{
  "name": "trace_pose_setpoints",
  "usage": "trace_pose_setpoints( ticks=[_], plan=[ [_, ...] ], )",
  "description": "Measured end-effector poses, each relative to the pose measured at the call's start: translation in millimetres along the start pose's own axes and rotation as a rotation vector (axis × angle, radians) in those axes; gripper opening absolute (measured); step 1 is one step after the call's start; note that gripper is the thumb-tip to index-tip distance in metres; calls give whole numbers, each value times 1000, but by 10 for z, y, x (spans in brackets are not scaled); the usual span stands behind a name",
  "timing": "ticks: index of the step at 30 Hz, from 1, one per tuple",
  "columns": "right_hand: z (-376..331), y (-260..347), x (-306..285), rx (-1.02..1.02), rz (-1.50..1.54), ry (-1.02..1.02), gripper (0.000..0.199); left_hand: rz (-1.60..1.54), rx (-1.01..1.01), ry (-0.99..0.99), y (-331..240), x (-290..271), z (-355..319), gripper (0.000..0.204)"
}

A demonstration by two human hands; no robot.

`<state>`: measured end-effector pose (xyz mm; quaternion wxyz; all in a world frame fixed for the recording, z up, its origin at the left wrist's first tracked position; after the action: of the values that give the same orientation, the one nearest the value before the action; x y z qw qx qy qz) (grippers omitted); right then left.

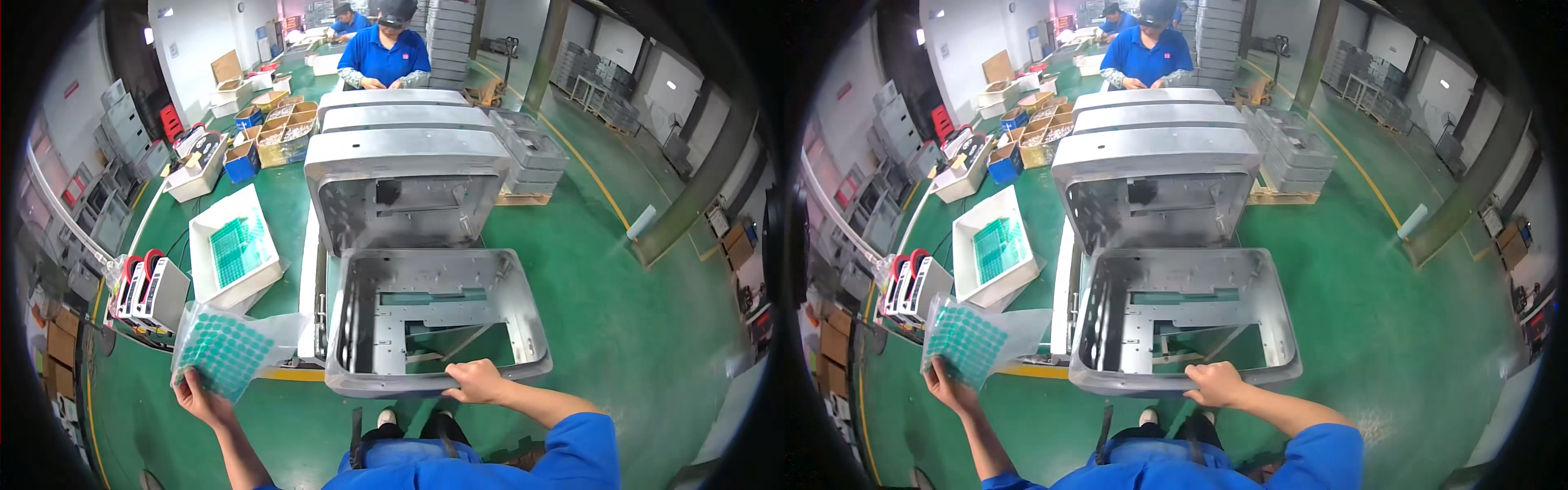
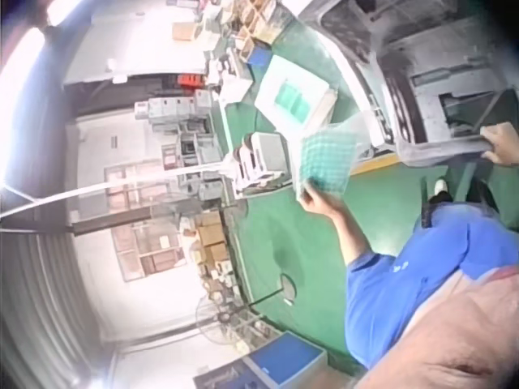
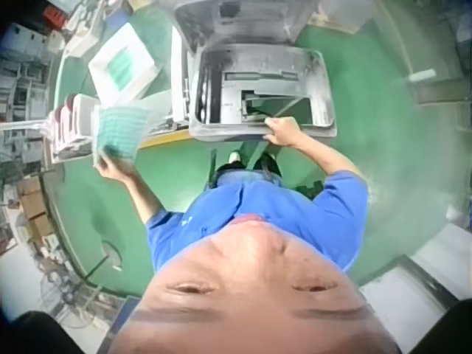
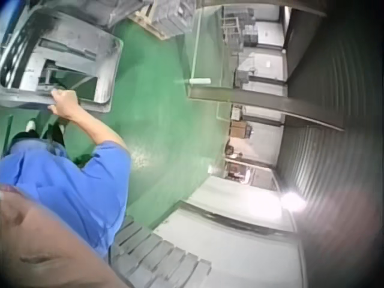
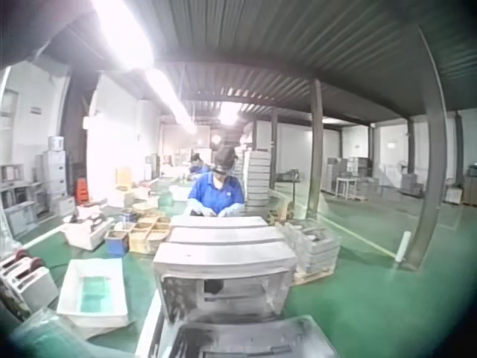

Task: Applying small green circular stickers to designated spots inside a metal enclosure.

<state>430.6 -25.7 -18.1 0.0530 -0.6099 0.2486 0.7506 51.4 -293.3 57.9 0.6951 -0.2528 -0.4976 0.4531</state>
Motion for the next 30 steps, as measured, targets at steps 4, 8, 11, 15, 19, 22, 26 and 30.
trace_pose_setpoints(
  ticks=[4,8,11,15,19,22,26,30],
  plan=[
    [345,-176,277,-105,48,-10,36,84,-199,93,279,885,-323,8],
    [310,-413,409,-133,-8,90,31,326,-460,430,860,2014,-1082,11],
    [319,-729,402,210,226,179,24,331,-606,601,1352,2332,-1538,11],
    [847,-1252,-722,365,405,-419,28,376,-714,769,1808,2548,-2032,11],
    [1584,-1091,-530,142,504,-260,33,353,-725,897,1933,2690,-2337,11],
    [1614,-1381,-62,334,861,-104,22,435,-806,877,2060,2642,-2380,13],
    [1648,-1454,228,473,997,-33,16,509,-901,833,2253,2437,-2363,14],
    [1612,-1496,496,646,1135,84,13,528,-889,832,2372,2300,-2358,13]
  ],
)
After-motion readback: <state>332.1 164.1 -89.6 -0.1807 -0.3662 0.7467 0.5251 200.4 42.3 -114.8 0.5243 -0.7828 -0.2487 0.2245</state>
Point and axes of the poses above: each hand's wrist, its own z-axis towards the middle knuckle, its own x-axis out of the palm, y = z × x, the point moved 6 cm from there along z, towards the middle knuckle, and after that the axes turned 10 degrees about -y, right-handed, at the moved point
